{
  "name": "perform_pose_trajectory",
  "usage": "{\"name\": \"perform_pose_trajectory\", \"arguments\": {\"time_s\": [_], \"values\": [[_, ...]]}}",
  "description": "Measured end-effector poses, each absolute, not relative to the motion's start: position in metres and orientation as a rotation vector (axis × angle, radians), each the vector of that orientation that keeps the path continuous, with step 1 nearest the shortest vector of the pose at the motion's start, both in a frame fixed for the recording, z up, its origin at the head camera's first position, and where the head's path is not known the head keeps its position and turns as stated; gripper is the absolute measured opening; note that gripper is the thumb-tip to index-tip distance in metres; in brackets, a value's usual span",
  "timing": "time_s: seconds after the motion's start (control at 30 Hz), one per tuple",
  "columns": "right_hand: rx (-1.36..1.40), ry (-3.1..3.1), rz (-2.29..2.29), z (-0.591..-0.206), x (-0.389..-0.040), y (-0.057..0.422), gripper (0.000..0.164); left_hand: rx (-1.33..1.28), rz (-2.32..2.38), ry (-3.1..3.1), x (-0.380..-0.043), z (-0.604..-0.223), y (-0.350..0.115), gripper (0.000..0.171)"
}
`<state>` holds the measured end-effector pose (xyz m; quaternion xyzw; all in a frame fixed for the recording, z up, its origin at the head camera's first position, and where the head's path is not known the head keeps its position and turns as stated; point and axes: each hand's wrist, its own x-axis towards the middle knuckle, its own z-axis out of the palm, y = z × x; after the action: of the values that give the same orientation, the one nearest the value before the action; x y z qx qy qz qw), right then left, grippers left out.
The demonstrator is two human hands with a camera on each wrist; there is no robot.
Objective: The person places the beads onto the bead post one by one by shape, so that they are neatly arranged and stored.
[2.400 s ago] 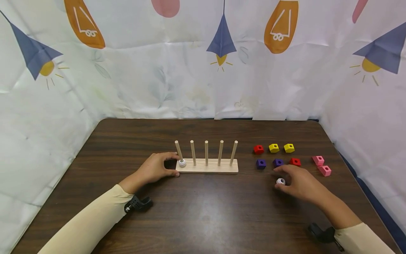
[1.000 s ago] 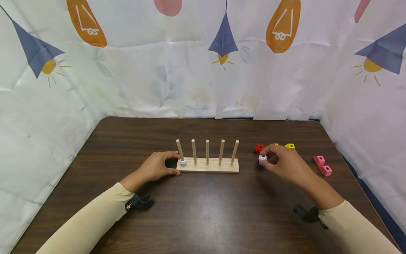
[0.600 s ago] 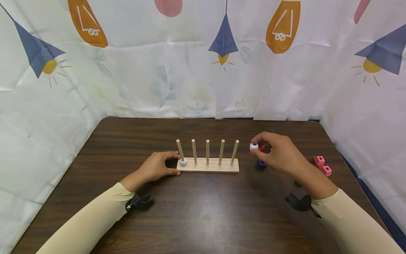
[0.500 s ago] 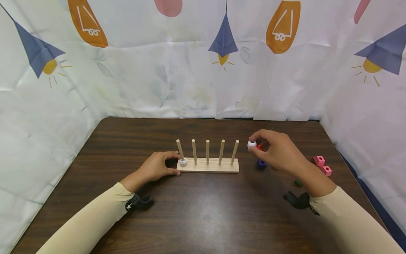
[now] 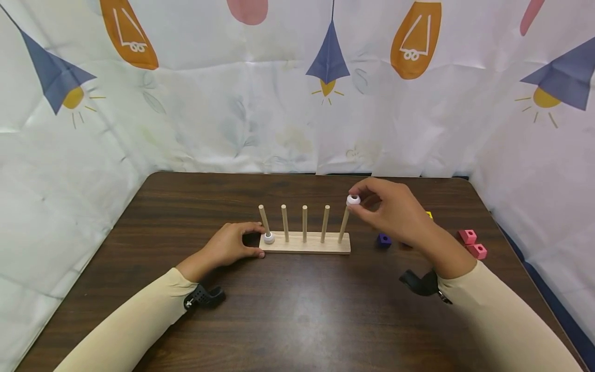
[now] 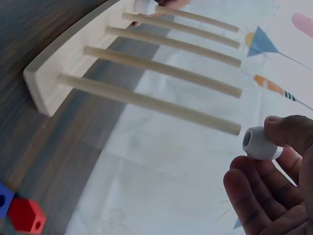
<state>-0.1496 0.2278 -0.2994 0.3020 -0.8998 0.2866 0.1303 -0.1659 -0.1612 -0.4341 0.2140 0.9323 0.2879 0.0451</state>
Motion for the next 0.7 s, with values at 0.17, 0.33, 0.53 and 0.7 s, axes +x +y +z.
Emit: {"name": "perform_pose_trajectory", "arguments": {"time_s": [0.17,0.33,0.53,0.7], "values": [[0.874,-2.612,0.891,-0.296,-0.151,0.215,0.026,0.662,0.893,2.850,-0.165,-0.433,-0.161,0.055],[0.874,-2.608,0.917,-0.294,-0.153,0.201,0.025,0.663,0.891,2.848,-0.165,-0.433,-0.161,0.055],[0.928,-2.587,0.946,-0.295,-0.157,0.185,0.027,0.653,0.878,2.847,-0.165,-0.433,-0.160,0.056],[0.953,-2.581,0.989,-0.295,-0.158,0.174,0.028,0.657,0.879,2.849,-0.165,-0.432,-0.160,0.055]]}}
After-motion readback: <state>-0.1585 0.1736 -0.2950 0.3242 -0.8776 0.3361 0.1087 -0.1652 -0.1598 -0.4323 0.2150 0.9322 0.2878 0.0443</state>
